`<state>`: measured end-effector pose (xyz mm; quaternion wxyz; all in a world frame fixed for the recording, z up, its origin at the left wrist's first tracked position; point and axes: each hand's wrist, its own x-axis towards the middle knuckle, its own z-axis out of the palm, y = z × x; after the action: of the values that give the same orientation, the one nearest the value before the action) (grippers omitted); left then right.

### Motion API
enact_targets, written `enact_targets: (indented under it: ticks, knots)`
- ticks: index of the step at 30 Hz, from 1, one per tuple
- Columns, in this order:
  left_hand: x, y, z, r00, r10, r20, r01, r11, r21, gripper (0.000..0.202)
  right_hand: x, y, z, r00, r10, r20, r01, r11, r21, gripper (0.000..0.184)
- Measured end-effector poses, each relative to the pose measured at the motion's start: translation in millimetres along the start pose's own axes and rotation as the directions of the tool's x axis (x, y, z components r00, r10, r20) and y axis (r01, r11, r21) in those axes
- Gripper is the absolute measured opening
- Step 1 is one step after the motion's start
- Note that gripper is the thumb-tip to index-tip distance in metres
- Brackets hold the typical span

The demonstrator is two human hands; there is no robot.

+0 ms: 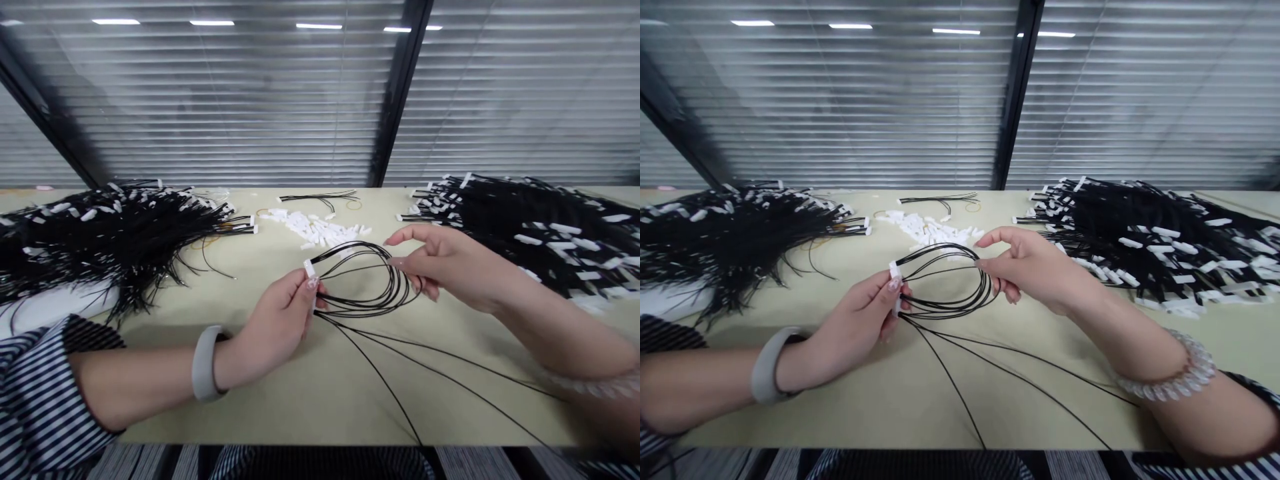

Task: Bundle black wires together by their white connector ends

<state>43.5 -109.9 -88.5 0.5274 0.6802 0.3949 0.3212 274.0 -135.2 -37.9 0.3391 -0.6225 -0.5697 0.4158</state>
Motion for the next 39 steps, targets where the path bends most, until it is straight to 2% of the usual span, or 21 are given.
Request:
enact_targets:
  ticks: [2, 4, 5, 7, 8, 10, 11, 12, 13, 15, 17, 19, 24, 29, 31, 34, 39]
  knots:
    - [1, 0, -0.3, 1.000, 0.000, 0.012, 0.000, 1.000, -0.006, 0.031, 0, 1, 1, 0.998, 0.061, 0.028, -0.062, 0.998, 0.016, 0.039]
    - [2, 1, -0.4, 1.000, 0.005, 0.021, -0.004, 1.000, -0.021, 0.030, 1, 2, 2, 0.997, 0.057, 0.044, -0.055, 0.997, -0.046, 0.041]
    - [3, 1, -0.5, 1.000, 0.004, 0.020, -0.003, 0.999, -0.035, 0.030, 1, 3, 2, 1.000, 0.017, 0.024, -0.014, 0.994, -0.106, 0.040]
    - [5, 0, -0.7, 1.000, -0.011, 0.009, 0.011, 0.996, -0.089, 0.029, -1, 2, 2, 0.987, -0.139, -0.074, 0.115, 0.956, -0.271, 0.037]
    - [6, 0, -0.9, 1.000, -0.017, -0.002, 0.017, 0.993, -0.121, 0.029, -3, 1, 2, 0.961, -0.238, -0.141, 0.173, 0.915, -0.364, 0.033]
    - [7, -2, -1.1, 0.999, -0.024, -0.022, 0.020, 0.984, -0.178, 0.028, -8, -2, -1, 0.876, -0.416, -0.244, 0.244, 0.818, -0.521, 0.027]
    - [8, -3, -1.1, 0.999, -0.025, -0.026, 0.020, 0.980, -0.199, 0.028, -11, -4, -3, 0.853, -0.461, -0.245, 0.262, 0.783, -0.564, 0.029]
    - [8, -3, -1.1, 0.999, -0.027, -0.029, 0.020, 0.977, -0.213, 0.028, -14, -7, -4, 0.860, -0.468, -0.205, 0.279, 0.766, -0.579, 0.033]
    - [8, -4, -1.2, 0.999, -0.031, -0.029, 0.024, 0.975, -0.223, 0.028, -17, -9, -5, 0.888, -0.442, -0.128, 0.297, 0.763, -0.573, 0.037]
    - [9, -4, -1.3, 0.999, -0.031, -0.024, 0.024, 0.971, -0.239, 0.026, -20, -11, -4, 0.939, -0.326, 0.109, 0.331, 0.775, -0.538, 0.038]
    - [8, -3, -1.7, 1.000, -0.019, -0.019, 0.014, 0.970, -0.244, 0.025, -20, -10, 2, 0.926, -0.219, 0.309, 0.358, 0.770, -0.529, 0.035]
    - [8, -2, -1.8, 1.000, -0.012, -0.021, 0.007, 0.973, -0.232, 0.025, -19, -8, 11, 0.906, -0.165, 0.390, 0.367, 0.767, -0.526, 0.032]
    - [6, 1, -0.9, 1.000, -0.014, -0.025, 0.009, 0.980, -0.197, 0.026, -19, -4, 28, 0.892, -0.019, 0.452, 0.232, 0.877, -0.420, 0.033]
    - [5, 2, -1.1, 1.000, 0.005, -0.026, -0.009, 0.989, -0.147, 0.027, -24, -8, 29, 0.899, -0.165, 0.407, 0.350, 0.828, -0.438, 0.027]
    - [5, 2, -1.4, 1.000, 0.016, -0.024, -0.019, 0.992, -0.127, 0.027, -25, -10, 30, 0.899, -0.162, 0.407, 0.346, 0.832, -0.434, 0.023]
    - [4, 1, -1.5, 0.999, 0.036, -0.019, -0.038, 0.994, -0.106, 0.028, -26, -11, 31, 0.916, -0.088, 0.392, 0.254, 0.883, -0.395, 0.024]
    - [3, 0, 0.0, 0.995, 0.090, -0.037, -0.094, 0.988, -0.119, 0.027, -27, -12, 33, 0.936, 0.082, 0.341, 0.027, 0.952, -0.304, 0.031]
